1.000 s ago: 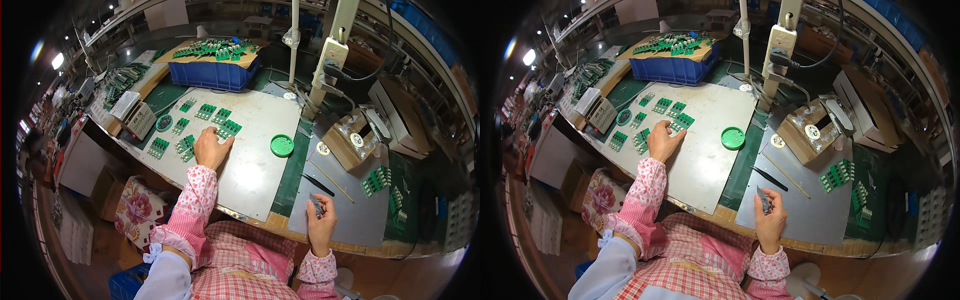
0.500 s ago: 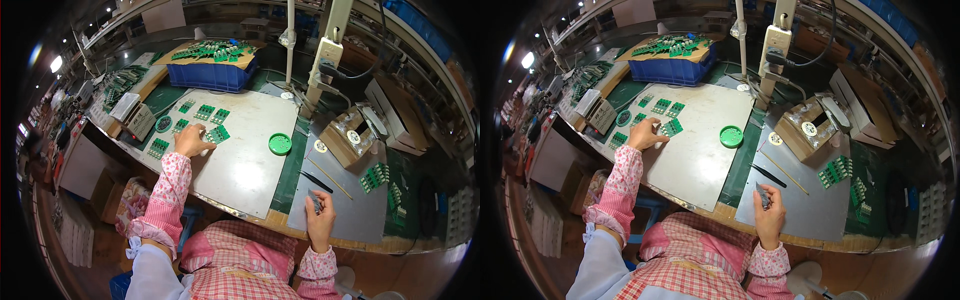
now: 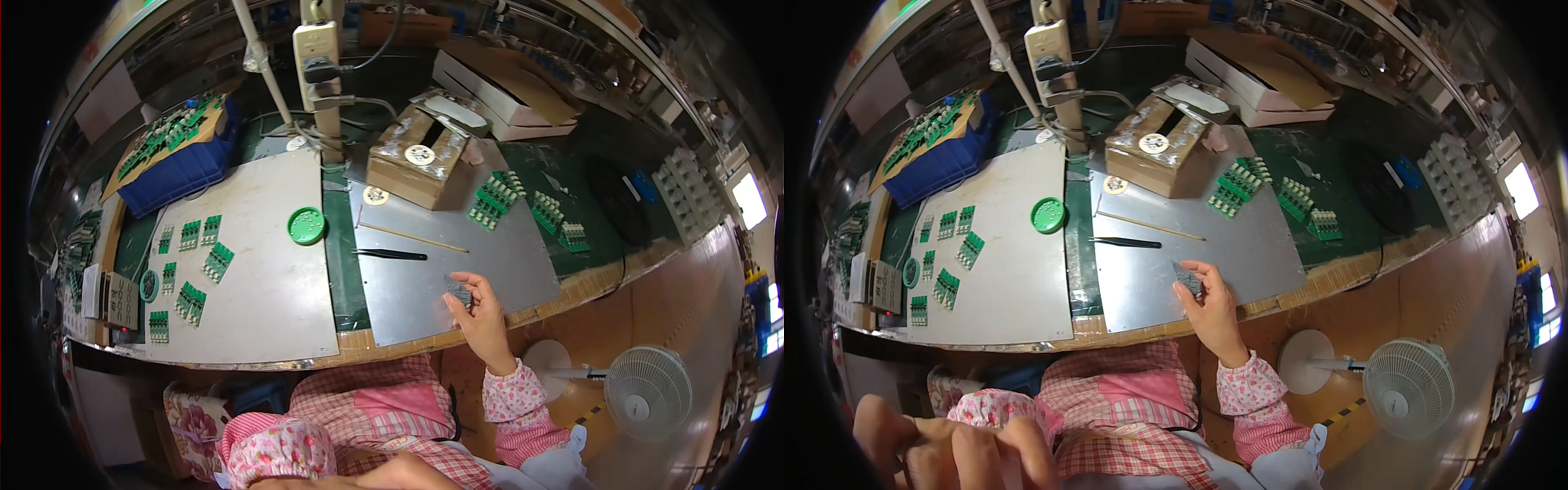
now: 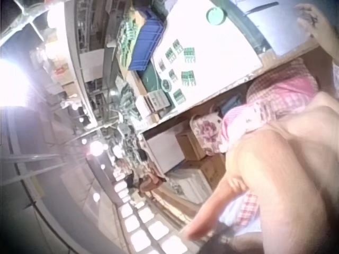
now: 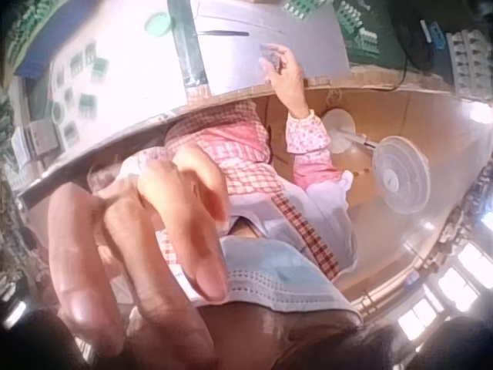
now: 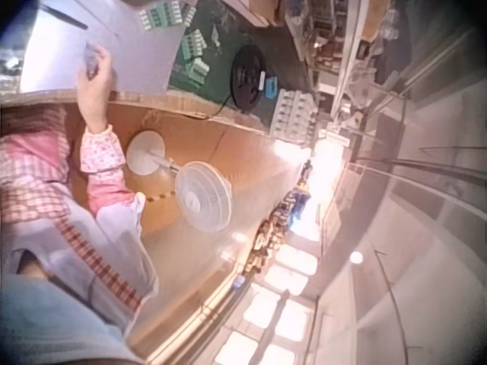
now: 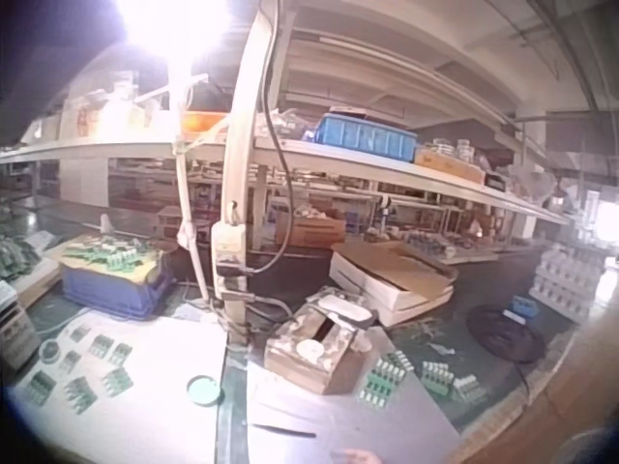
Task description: The person holds green circuit boards by hand and applies a substance or scrapes across the components using a small handheld tool.
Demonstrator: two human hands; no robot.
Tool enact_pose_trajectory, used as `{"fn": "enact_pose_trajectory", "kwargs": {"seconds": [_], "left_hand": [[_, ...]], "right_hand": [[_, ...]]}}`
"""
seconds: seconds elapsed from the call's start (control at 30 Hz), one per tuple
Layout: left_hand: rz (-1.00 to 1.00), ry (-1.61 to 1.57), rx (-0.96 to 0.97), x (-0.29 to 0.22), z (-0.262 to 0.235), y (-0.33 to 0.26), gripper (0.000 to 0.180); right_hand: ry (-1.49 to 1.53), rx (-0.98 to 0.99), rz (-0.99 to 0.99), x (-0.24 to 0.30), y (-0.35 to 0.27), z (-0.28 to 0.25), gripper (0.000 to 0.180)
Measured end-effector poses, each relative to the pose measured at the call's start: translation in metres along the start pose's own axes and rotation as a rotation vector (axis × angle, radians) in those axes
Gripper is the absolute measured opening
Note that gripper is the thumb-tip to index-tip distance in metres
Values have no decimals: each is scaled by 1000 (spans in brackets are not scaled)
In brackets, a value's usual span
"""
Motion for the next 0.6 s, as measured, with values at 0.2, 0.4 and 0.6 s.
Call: {"fn": "enact_pose_trajectory", "kwargs": {"seconds": [0.2, 0.4, 0.6], "left_hand": [[8, -81, 43, 40, -4, 3, 38], [21, -111, 64, 110, 9, 72, 52], [-2, -186, 108, 162, -8, 121, 67]], "right_hand": [[68, -112, 44, -7, -27, -51, 36], [80, -342, 41, -21, -45, -121, 39], [102, -528, 123, -28, -75, -168, 38]]}}
Point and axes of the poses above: each hand's wrist, its own y-axis towards the middle knuckle, its own z-axis out of the palm, x = y × z, the point moved 7 cm from there along y, towards the middle knuckle, and after that the axes turned 11 degrees about x, right-handed, at the moved point
